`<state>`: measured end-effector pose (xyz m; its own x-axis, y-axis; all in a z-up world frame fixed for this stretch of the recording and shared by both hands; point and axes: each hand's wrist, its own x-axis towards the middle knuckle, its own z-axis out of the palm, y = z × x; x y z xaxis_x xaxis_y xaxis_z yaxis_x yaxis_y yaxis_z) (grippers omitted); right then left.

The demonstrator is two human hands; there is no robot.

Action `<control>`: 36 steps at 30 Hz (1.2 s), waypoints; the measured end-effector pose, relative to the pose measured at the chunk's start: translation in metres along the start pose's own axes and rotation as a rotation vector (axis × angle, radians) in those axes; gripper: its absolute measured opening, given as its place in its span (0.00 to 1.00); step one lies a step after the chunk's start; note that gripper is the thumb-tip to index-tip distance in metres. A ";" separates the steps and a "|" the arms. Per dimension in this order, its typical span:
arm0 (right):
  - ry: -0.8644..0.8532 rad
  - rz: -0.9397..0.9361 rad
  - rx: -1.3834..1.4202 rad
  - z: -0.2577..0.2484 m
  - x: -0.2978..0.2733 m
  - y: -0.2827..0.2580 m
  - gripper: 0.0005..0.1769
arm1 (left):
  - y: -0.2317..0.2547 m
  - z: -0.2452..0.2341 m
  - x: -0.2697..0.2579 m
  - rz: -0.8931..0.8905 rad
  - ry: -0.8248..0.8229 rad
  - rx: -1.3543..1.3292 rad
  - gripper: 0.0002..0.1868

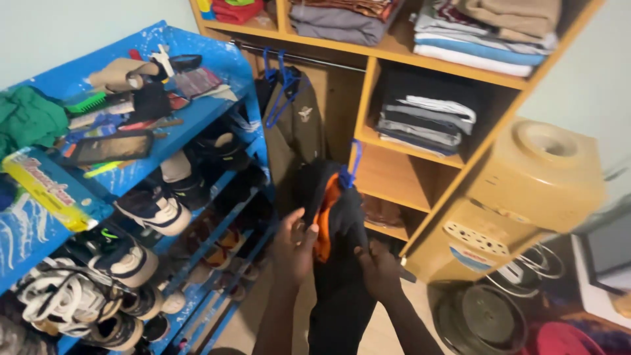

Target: The recorder hangs various clothes on hangers and folds others, placing them into a wooden wardrobe.

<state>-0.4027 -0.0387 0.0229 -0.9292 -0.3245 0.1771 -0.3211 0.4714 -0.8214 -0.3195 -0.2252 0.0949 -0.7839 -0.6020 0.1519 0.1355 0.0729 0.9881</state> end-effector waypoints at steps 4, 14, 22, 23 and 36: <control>0.001 0.014 0.114 0.036 0.045 0.030 0.18 | -0.067 -0.019 0.041 0.197 0.033 -0.041 0.20; -0.031 0.004 0.130 0.079 0.193 0.016 0.18 | -0.050 -0.009 0.181 -0.239 0.073 0.084 0.22; 0.024 -0.039 -0.069 0.077 0.307 0.025 0.20 | -0.119 0.007 0.248 -0.020 0.041 0.007 0.19; 0.023 -0.039 -0.071 0.075 0.316 0.021 0.20 | -0.131 0.007 0.256 -0.021 0.041 0.005 0.19; 0.127 -0.081 -0.145 0.195 0.408 0.081 0.27 | -0.131 -0.003 0.359 0.112 -0.061 0.166 0.22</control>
<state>-0.7718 -0.2929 -0.0768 -0.9120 -0.2645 0.3135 -0.4100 0.5641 -0.7167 -0.6170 -0.4534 0.0196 -0.8055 -0.5337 0.2577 0.1268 0.2695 0.9546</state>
